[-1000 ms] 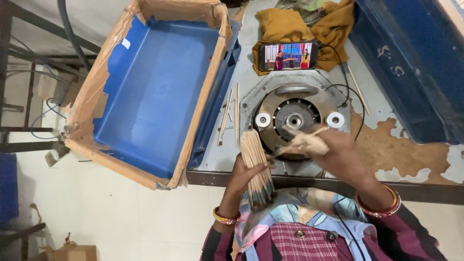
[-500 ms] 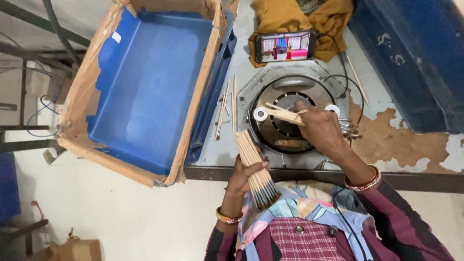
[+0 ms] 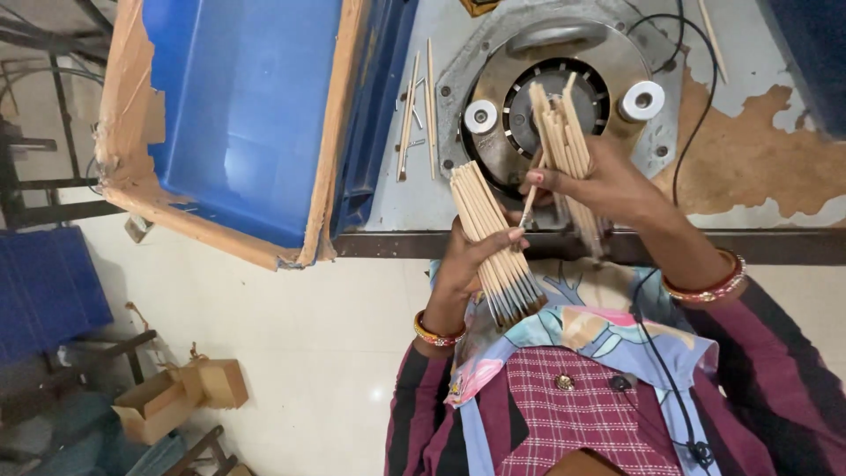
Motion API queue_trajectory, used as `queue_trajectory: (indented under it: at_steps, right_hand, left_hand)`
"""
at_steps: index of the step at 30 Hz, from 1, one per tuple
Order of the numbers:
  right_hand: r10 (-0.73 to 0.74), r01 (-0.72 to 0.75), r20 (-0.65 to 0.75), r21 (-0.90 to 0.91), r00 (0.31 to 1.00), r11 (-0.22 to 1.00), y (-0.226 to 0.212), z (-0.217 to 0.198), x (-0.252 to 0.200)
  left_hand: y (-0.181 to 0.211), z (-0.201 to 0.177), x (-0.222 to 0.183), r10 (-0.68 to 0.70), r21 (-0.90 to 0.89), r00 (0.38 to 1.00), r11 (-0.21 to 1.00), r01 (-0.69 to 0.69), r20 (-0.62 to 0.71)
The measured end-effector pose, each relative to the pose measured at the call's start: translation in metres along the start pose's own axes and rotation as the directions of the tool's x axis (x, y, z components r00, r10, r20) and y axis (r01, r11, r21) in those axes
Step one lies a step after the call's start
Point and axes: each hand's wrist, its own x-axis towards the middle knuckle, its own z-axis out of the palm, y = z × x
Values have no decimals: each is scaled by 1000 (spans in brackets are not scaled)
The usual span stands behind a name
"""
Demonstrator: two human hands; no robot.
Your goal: Manually placing thin sticks into a circular assembly jig to bundle or process them.
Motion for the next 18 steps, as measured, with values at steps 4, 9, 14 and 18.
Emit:
queue_trajectory:
  at_steps: [4, 9, 14, 18]
  right_hand:
    - [28, -46, 39, 651, 999, 758, 9, 17, -7]
    - [21, -50, 47, 790, 999, 612, 3, 24, -24]
    - [8, -30, 32, 786, 999, 617, 8, 29, -31]
    - [-8, 1, 5, 802, 1000, 597, 13, 31, -34]
  left_hand:
    - [-9, 1, -8, 26, 16, 1000, 1000, -26, -8]
    - [-7, 9, -20, 58, 1, 998, 998, -58, -4]
    - [-8, 4, -28, 71, 16, 996, 997, -72, 47]
    - [-6, 8, -30, 69, 17, 994, 997, -71, 82]
